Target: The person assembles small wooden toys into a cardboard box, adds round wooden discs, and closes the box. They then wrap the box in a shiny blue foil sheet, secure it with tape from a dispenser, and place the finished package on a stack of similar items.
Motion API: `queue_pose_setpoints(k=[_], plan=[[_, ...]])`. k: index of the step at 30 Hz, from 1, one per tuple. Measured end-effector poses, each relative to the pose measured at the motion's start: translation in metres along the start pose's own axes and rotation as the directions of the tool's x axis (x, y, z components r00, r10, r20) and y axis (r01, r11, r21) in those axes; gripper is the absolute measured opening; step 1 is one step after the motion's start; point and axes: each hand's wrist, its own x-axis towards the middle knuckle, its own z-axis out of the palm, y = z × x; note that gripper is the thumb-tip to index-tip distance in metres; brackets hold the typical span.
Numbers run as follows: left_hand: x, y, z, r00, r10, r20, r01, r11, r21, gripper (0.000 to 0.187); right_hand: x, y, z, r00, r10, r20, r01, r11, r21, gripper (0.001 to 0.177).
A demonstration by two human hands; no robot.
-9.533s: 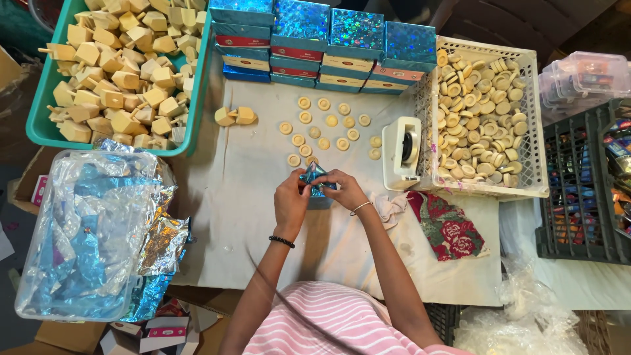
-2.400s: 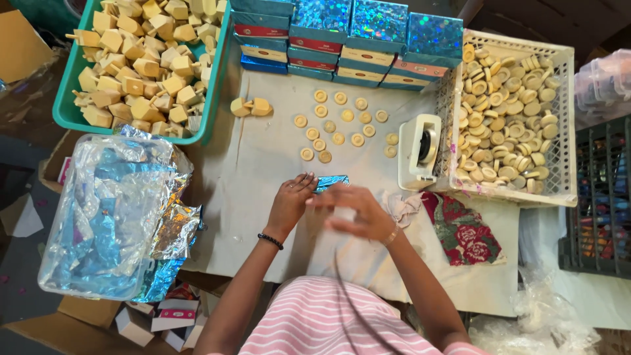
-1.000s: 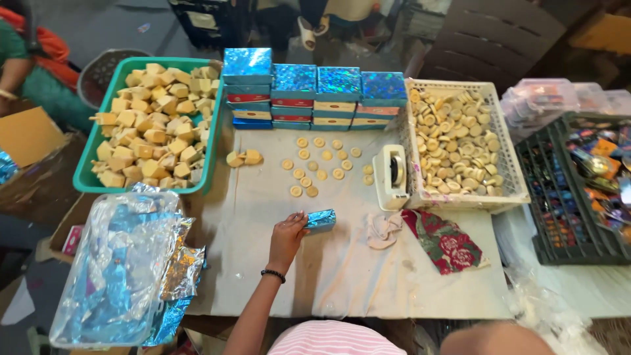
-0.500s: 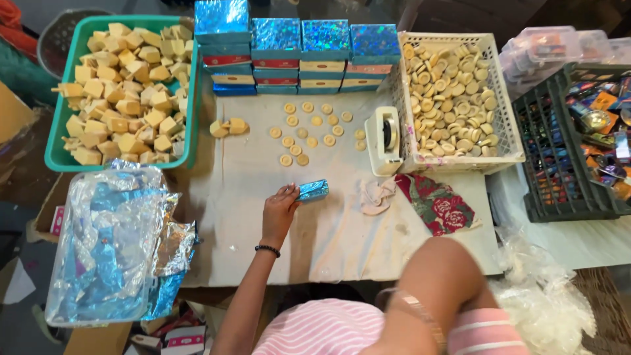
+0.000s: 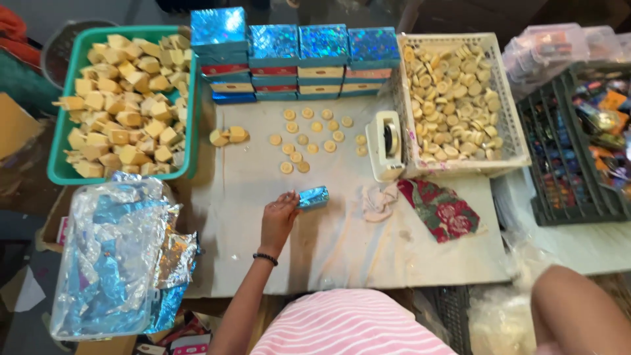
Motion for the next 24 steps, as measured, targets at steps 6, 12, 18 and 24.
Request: queue_pose_setpoints(k=[6,12,18,24], plan=[[-0.005,-0.002,0.007,0.999,-0.036,0.04,0.037,0.999,-0.015,0.041,0.108,0.046,-0.076,0.976,0.171,-0.131,-0.175,0.984,-0.016,0.032],[0.006,0.005,0.002,0.998,-0.065,0.005,0.065,0.998,-0.016,0.038,0.281,0.074,-0.022,0.893,0.325,-0.31,-0.349,0.937,-0.023,0.039],[0.007,0.009,-0.002,0.996,-0.091,-0.001,0.091,0.996,-0.025,0.037,0.37,0.155,0.09,0.831,0.495,-0.256,-0.554,0.779,-0.294,0.044],[0.004,0.012,0.0,0.988,-0.15,-0.028,0.148,0.988,-0.05,0.036,0.385,0.182,0.104,0.792,0.475,-0.383,-0.607,0.546,-0.578,0.033]])
